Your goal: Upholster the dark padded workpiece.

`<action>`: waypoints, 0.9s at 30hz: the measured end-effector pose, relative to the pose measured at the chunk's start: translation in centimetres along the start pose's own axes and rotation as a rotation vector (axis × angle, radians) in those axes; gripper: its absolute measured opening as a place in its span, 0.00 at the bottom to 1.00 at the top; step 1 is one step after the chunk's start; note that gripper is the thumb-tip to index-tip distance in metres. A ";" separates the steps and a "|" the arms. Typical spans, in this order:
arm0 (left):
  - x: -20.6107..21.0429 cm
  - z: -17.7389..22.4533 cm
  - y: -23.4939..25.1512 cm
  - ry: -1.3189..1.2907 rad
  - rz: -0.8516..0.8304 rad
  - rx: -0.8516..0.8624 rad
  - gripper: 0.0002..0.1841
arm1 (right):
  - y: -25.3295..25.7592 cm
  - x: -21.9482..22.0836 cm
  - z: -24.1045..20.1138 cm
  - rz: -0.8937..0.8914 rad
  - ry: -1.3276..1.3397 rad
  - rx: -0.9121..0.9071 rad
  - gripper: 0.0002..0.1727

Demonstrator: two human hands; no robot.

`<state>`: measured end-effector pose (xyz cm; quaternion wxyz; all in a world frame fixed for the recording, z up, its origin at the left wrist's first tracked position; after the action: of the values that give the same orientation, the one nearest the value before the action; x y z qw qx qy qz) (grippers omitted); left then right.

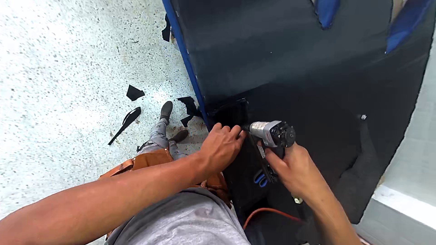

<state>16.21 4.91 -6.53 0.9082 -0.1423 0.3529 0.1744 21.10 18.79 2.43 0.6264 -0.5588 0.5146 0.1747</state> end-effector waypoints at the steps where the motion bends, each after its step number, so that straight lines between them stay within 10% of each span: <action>1: 0.1 -0.1 0.0 -0.007 -0.007 0.004 0.24 | -0.1 0.3 0.0 -0.001 -0.025 -0.012 0.16; 17: -3.2 -2.1 1.4 -0.220 -0.143 0.144 0.09 | -1.8 1.8 0.6 0.035 -0.035 0.037 0.12; 21: -7.4 -2.1 7.8 -0.162 -0.116 0.532 0.07 | -2.4 2.2 1.2 0.042 0.012 0.054 0.13; 27: -3.2 0.9 12.7 -0.046 -0.386 0.951 0.08 | -3.4 3.3 2.0 0.105 0.110 0.094 0.15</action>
<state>9.24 16.02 -5.43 0.8957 0.2278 0.3404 -0.1731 26.08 18.33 1.11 0.6128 -0.5100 0.5842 0.1523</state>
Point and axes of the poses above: each hand's wrist, its own y-axis towards the middle knuckle, its own x-axis out of the palm, z = x × y, the point moved 8 cm from there along y, towards the middle knuckle, and after that the axes turned 9 degrees about -y, right-handed, at the moved point
